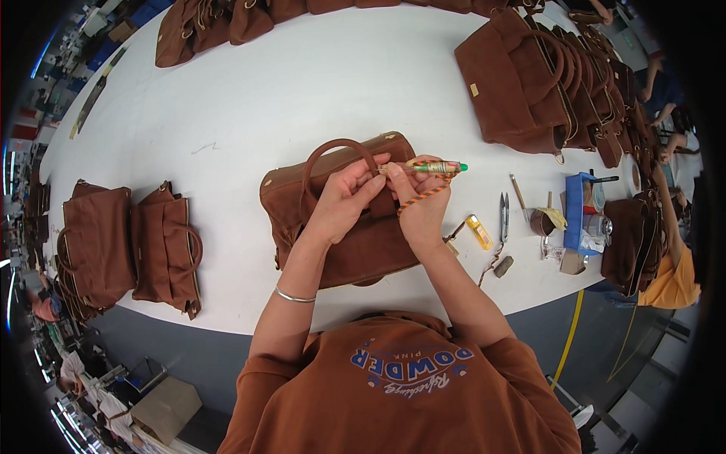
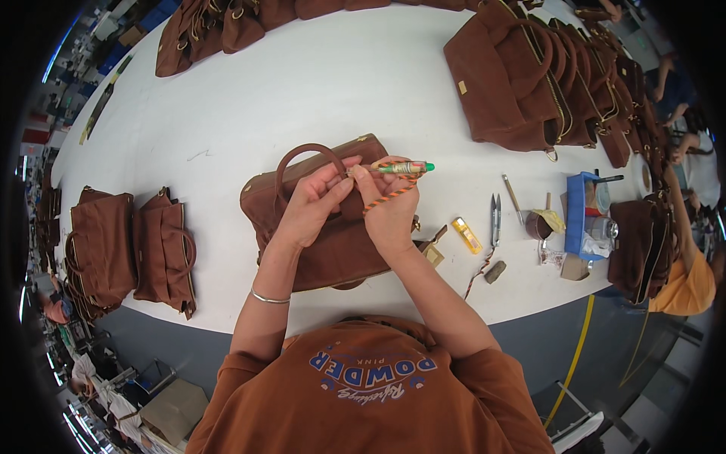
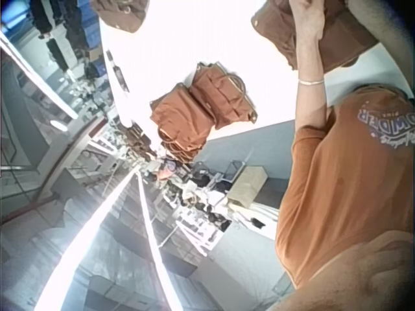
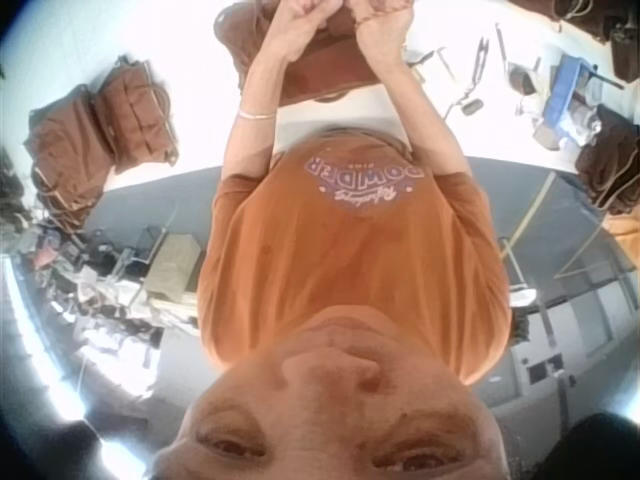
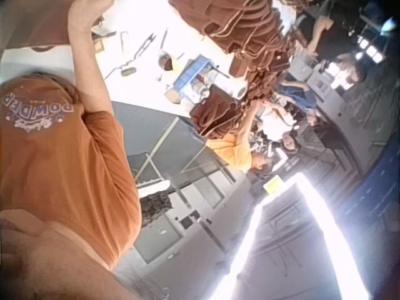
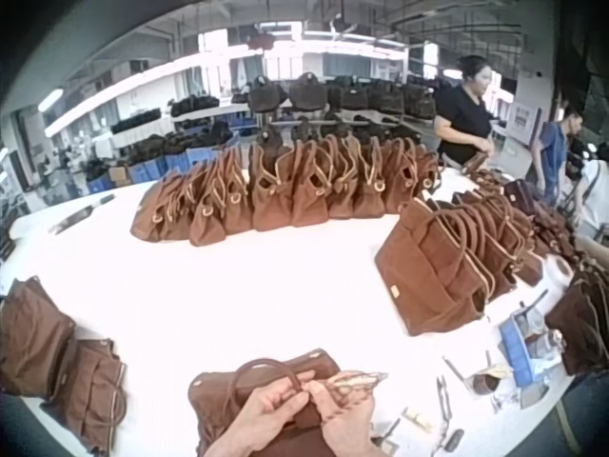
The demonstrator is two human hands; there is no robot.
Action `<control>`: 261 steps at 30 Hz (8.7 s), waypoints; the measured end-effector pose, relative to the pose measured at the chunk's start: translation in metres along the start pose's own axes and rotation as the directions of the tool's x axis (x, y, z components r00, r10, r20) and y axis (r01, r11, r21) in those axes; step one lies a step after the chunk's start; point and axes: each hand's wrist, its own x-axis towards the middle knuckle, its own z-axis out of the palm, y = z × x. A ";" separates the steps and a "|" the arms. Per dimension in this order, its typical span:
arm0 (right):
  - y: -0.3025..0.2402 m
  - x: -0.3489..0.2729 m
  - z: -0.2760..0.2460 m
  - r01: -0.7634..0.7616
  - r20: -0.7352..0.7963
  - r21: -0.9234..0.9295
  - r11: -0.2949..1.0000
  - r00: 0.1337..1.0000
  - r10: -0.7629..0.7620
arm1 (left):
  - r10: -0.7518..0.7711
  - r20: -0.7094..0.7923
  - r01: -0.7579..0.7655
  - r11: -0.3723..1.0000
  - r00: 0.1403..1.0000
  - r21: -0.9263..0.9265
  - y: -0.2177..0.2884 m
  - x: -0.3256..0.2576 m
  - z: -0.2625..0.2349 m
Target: The person assembles brown handbags at a factory workstation. They attach a small rectangular leather patch to the front of a bag using a green marker to mark the position and a small wooden block to press the patch into place. The person also inspects the bag's interior and handles.
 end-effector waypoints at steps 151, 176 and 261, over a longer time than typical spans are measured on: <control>-0.034 0.028 -0.010 -0.162 0.201 -0.203 0.966 0.958 0.203 | -0.010 -0.005 0.010 0.997 1.000 0.075 0.003 0.001 0.009; -0.021 0.009 -0.006 -0.082 0.110 -0.076 0.994 0.990 0.090 | 0.028 -0.041 -0.021 0.986 0.999 0.166 -0.004 -0.001 0.005; -0.002 0.006 -0.011 0.029 0.116 -0.162 0.986 0.993 -0.011 | 0.039 -0.086 -0.030 0.994 0.996 0.109 -0.014 0.004 0.008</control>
